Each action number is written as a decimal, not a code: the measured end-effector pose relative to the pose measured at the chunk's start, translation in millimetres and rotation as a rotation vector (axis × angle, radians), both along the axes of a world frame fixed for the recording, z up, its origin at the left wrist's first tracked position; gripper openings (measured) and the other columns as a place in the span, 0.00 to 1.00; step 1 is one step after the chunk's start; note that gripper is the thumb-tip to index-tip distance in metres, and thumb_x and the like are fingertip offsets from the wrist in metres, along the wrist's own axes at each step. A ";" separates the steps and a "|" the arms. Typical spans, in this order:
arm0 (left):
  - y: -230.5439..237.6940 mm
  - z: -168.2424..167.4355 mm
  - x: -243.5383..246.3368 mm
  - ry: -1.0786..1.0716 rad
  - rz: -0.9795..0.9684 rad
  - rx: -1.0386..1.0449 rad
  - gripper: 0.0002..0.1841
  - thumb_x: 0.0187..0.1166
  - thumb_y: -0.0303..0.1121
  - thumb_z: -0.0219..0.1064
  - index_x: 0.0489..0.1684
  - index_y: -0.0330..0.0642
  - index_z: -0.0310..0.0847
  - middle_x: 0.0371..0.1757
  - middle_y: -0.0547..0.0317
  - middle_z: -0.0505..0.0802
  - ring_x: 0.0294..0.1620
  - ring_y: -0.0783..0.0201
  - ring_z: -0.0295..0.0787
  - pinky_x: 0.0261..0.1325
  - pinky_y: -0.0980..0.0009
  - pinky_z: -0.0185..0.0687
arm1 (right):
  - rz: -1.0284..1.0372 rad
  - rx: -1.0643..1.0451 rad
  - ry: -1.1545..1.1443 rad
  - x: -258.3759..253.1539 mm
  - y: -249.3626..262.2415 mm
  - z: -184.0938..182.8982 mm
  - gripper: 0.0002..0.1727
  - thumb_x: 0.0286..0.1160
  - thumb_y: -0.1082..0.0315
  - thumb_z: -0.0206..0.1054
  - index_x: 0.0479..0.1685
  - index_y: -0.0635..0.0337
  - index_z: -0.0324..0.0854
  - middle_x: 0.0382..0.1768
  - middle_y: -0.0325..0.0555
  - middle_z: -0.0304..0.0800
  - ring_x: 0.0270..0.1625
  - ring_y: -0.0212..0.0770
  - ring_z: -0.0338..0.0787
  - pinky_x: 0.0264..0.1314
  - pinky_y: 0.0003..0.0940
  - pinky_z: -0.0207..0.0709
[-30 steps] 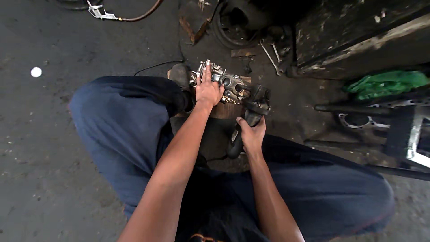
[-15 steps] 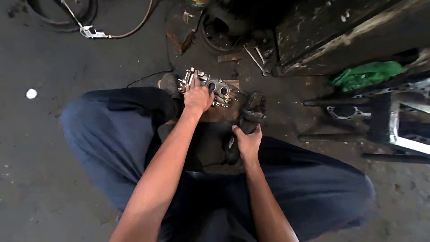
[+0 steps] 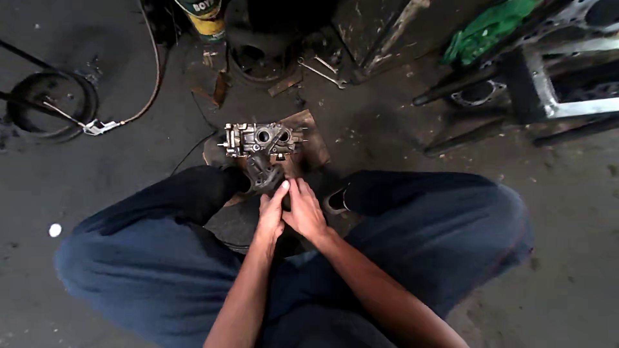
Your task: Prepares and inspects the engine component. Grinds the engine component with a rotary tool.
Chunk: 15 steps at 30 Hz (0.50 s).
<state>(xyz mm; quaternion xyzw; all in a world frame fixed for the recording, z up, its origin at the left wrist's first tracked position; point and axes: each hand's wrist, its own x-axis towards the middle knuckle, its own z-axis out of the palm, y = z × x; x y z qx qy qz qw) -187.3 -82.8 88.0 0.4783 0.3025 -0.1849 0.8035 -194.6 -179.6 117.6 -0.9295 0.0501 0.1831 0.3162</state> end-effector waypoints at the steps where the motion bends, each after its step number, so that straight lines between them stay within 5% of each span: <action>1: 2.7 -1.1 -2.2 -0.011 0.023 -0.051 0.26 0.81 0.36 0.69 0.73 0.30 0.69 0.53 0.41 0.92 0.53 0.55 0.92 0.59 0.57 0.91 | 0.002 0.013 0.029 -3.1 -0.9 0.6 0.51 0.56 0.58 0.83 0.89 0.48 0.66 0.78 0.63 0.73 0.80 0.62 0.75 0.78 0.54 0.74; 4: 5.5 -7.4 -5.9 -0.046 0.022 -0.182 0.24 0.77 0.35 0.65 0.69 0.30 0.71 0.52 0.39 0.92 0.53 0.54 0.93 0.58 0.57 0.91 | -0.045 0.038 0.221 -7.8 -8.3 4.6 0.55 0.57 0.49 0.81 0.93 0.26 0.56 0.81 0.64 0.67 0.72 0.61 0.80 0.68 0.53 0.82; 6: 1.0 -11.9 -3.6 -0.058 0.028 -0.208 0.27 0.75 0.33 0.67 0.71 0.29 0.68 0.54 0.37 0.91 0.55 0.52 0.92 0.60 0.56 0.90 | -0.044 0.049 0.285 -4.2 -15.5 2.3 0.55 0.61 0.49 0.78 0.95 0.26 0.51 0.78 0.63 0.74 0.64 0.60 0.88 0.61 0.57 0.84; 9: -4.3 -15.1 2.4 -0.018 0.040 -0.160 0.25 0.81 0.31 0.65 0.75 0.32 0.65 0.55 0.38 0.90 0.55 0.52 0.92 0.60 0.56 0.90 | -0.039 0.031 0.306 0.2 -19.1 -6.5 0.53 0.65 0.47 0.75 0.95 0.26 0.50 0.71 0.53 0.85 0.65 0.57 0.89 0.64 0.61 0.81; 15: -14.0 -29.6 3.0 0.033 0.083 -0.066 0.28 0.81 0.29 0.72 0.76 0.30 0.65 0.51 0.37 0.92 0.50 0.50 0.94 0.57 0.55 0.92 | -0.014 -0.051 0.330 -1.0 -15.8 -13.6 0.49 0.64 0.47 0.76 0.93 0.31 0.59 0.74 0.48 0.83 0.66 0.54 0.89 0.65 0.59 0.81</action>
